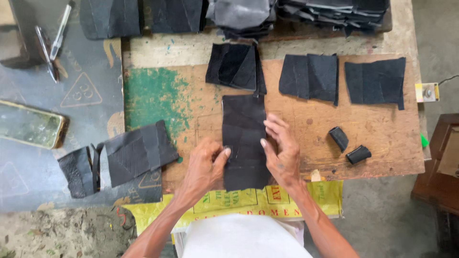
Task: The person aligns and folds black leather pieces on a wooden workbench, then attaches a narrow strip to the edge of a larger piece. They repeat this process with additional pieces, stacking completed units on the table.
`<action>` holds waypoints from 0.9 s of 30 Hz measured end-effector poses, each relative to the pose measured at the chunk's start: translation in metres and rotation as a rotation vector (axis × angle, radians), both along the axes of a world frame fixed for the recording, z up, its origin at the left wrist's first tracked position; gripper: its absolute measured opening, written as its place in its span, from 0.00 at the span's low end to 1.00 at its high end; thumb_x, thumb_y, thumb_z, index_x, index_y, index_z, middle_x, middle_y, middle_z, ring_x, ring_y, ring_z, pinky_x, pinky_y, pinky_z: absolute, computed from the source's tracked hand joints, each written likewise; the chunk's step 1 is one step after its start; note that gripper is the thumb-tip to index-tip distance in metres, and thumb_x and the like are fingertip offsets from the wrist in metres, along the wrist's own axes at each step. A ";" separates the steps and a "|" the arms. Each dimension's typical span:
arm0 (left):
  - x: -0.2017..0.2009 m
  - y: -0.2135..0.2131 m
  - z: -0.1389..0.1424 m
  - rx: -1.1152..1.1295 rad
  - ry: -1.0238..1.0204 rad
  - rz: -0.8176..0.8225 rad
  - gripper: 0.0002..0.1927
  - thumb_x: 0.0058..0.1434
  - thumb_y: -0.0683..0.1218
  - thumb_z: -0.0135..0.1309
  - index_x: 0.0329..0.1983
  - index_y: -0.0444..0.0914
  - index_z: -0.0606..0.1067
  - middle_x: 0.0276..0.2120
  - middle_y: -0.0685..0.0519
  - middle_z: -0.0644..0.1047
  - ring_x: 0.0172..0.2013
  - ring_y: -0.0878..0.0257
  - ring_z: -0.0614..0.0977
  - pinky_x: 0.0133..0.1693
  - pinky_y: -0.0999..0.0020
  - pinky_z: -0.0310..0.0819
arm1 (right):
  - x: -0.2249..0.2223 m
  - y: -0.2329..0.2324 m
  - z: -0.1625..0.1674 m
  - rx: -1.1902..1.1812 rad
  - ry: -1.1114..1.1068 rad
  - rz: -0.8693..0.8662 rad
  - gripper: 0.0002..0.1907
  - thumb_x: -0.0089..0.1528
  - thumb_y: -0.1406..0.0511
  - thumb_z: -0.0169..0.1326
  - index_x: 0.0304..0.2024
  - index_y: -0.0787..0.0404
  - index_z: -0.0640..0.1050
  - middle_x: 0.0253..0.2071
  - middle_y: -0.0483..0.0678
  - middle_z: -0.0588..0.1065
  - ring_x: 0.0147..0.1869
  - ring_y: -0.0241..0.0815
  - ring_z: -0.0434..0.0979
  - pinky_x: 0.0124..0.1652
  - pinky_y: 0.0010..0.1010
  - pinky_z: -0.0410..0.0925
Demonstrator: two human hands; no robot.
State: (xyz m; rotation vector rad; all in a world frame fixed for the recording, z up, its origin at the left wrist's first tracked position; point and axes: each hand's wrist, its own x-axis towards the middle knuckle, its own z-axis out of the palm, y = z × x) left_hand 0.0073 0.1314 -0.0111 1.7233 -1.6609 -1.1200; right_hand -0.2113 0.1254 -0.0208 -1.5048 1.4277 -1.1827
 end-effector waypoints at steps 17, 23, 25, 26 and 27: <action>-0.021 -0.014 -0.010 -0.306 -0.162 -0.232 0.10 0.58 0.43 0.56 0.23 0.38 0.70 0.22 0.43 0.73 0.25 0.44 0.76 0.26 0.50 0.66 | 0.010 -0.001 -0.008 -0.276 0.379 0.100 0.09 0.53 0.76 0.65 0.36 0.65 0.81 0.53 0.52 0.77 0.61 0.54 0.74 0.58 0.41 0.68; -0.025 -0.032 0.017 -0.266 -0.106 -0.306 0.12 0.61 0.43 0.57 0.24 0.34 0.71 0.22 0.40 0.73 0.26 0.40 0.76 0.28 0.49 0.66 | 0.010 -0.001 -0.010 -0.259 0.375 0.100 0.09 0.54 0.76 0.64 0.36 0.66 0.81 0.53 0.52 0.77 0.61 0.54 0.74 0.58 0.41 0.70; -0.003 -0.022 0.030 0.021 -0.187 -0.565 0.10 0.57 0.45 0.60 0.24 0.36 0.76 0.20 0.43 0.74 0.26 0.43 0.78 0.29 0.50 0.67 | 0.008 -0.002 -0.009 -0.218 0.294 0.085 0.07 0.56 0.75 0.63 0.37 0.64 0.83 0.55 0.50 0.78 0.63 0.51 0.74 0.58 0.37 0.71; 0.009 -0.014 0.034 0.238 -0.253 -0.738 0.08 0.55 0.47 0.62 0.26 0.38 0.80 0.20 0.45 0.75 0.26 0.46 0.80 0.30 0.52 0.68 | 0.007 0.000 -0.008 -0.189 0.252 0.085 0.07 0.58 0.75 0.62 0.38 0.63 0.83 0.55 0.50 0.78 0.63 0.50 0.74 0.58 0.35 0.72; 0.019 -0.007 0.033 0.232 -0.185 -0.482 0.08 0.58 0.47 0.61 0.28 0.37 0.80 0.20 0.45 0.76 0.26 0.48 0.80 0.30 0.54 0.70 | 0.004 0.002 -0.006 -0.106 0.176 0.009 0.08 0.60 0.75 0.60 0.41 0.63 0.83 0.56 0.49 0.77 0.62 0.46 0.75 0.57 0.32 0.72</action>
